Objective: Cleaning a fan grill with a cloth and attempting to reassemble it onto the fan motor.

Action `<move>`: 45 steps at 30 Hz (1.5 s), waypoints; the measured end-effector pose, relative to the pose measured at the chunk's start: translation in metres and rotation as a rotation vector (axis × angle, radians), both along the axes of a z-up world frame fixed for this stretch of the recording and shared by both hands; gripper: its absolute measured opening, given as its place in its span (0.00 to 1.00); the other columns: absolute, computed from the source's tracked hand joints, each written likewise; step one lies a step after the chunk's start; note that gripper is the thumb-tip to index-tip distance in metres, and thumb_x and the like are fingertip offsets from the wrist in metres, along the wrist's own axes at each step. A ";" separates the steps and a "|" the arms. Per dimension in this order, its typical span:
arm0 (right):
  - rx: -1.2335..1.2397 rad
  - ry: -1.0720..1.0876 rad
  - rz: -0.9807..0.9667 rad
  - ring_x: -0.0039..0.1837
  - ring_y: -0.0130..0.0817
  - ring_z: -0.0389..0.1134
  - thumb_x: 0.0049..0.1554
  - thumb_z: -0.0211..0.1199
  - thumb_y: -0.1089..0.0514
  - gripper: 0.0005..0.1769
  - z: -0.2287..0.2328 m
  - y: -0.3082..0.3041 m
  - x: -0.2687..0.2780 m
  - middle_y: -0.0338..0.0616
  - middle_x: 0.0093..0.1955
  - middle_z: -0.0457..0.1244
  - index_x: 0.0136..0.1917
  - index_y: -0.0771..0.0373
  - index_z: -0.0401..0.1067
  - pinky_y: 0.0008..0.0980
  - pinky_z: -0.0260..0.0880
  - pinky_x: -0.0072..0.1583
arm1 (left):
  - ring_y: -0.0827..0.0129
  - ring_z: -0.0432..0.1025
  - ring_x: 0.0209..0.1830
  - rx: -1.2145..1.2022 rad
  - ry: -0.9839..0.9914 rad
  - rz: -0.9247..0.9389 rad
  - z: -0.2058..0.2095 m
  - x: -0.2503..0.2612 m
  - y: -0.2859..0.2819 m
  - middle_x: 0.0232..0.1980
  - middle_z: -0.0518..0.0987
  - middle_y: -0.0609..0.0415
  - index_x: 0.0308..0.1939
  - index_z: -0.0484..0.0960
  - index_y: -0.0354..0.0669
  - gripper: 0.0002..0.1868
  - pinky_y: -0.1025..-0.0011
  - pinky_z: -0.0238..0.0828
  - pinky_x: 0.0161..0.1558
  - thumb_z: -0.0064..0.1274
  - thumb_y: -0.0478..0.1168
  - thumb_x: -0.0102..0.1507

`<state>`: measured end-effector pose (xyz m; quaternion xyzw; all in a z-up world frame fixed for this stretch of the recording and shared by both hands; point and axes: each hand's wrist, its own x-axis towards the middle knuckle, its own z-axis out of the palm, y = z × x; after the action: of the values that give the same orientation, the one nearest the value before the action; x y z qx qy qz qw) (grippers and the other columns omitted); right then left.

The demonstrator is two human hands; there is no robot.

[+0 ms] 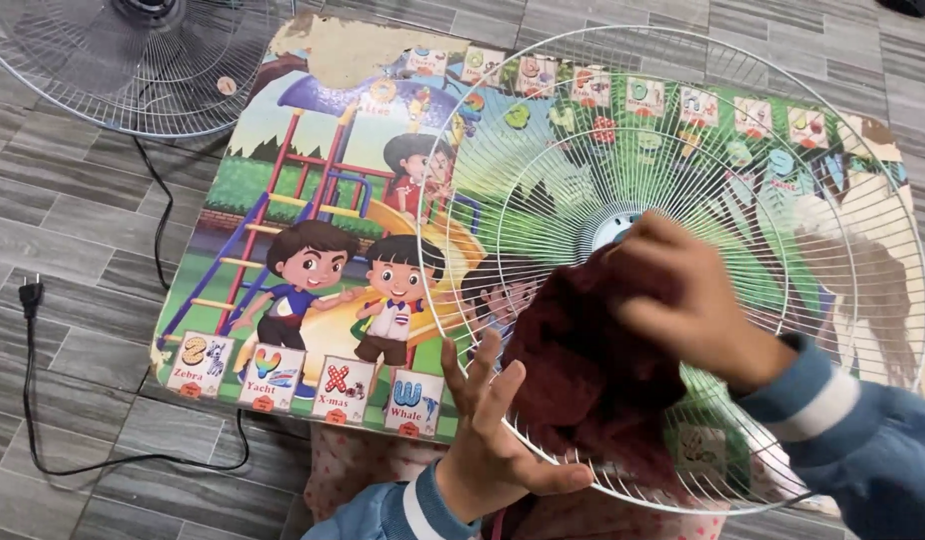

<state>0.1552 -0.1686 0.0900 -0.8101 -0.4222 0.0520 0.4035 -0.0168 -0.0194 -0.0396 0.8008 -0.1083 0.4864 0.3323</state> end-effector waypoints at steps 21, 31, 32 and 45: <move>0.381 0.795 0.297 0.57 0.38 0.63 0.49 0.63 0.45 0.25 -0.010 0.013 -0.045 0.45 0.55 0.63 0.51 0.66 0.69 0.38 0.65 0.62 | 0.45 0.45 0.87 -0.155 0.142 -0.140 0.011 -0.009 0.015 0.83 0.49 0.46 0.81 0.48 0.49 0.55 0.40 0.19 0.85 0.39 0.78 0.61; -0.274 -0.040 0.249 0.45 0.40 0.66 0.34 0.60 0.53 0.27 0.041 -0.019 0.037 0.45 0.50 0.63 0.48 0.63 0.79 0.37 0.69 0.49 | 0.42 0.49 0.80 0.195 0.033 -0.079 0.020 -0.013 0.004 0.76 0.59 0.47 0.56 0.64 0.78 0.25 0.24 0.25 0.78 0.62 0.51 0.63; -0.271 -0.038 0.246 0.45 0.40 0.66 0.34 0.60 0.53 0.27 0.023 -0.015 0.027 0.45 0.50 0.63 0.48 0.63 0.79 0.37 0.69 0.49 | 0.42 0.49 0.80 0.197 0.034 -0.082 0.020 -0.013 0.004 0.76 0.59 0.47 0.56 0.64 0.78 0.25 0.24 0.25 0.78 0.62 0.51 0.63; -0.225 -0.117 0.222 0.58 0.45 0.63 0.35 0.74 0.55 0.27 -0.023 0.008 -0.014 0.44 0.59 0.61 0.48 0.60 0.71 0.41 0.66 0.58 | 0.53 0.68 0.75 -0.059 0.274 -0.375 0.057 -0.020 0.022 0.70 0.72 0.51 0.65 0.65 0.41 0.30 0.39 0.37 0.79 0.32 0.56 0.66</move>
<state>0.1414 -0.1611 0.0675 -0.8001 -0.5235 0.0958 0.2767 -0.0373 0.0029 0.0171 0.8153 -0.1945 0.3058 0.4516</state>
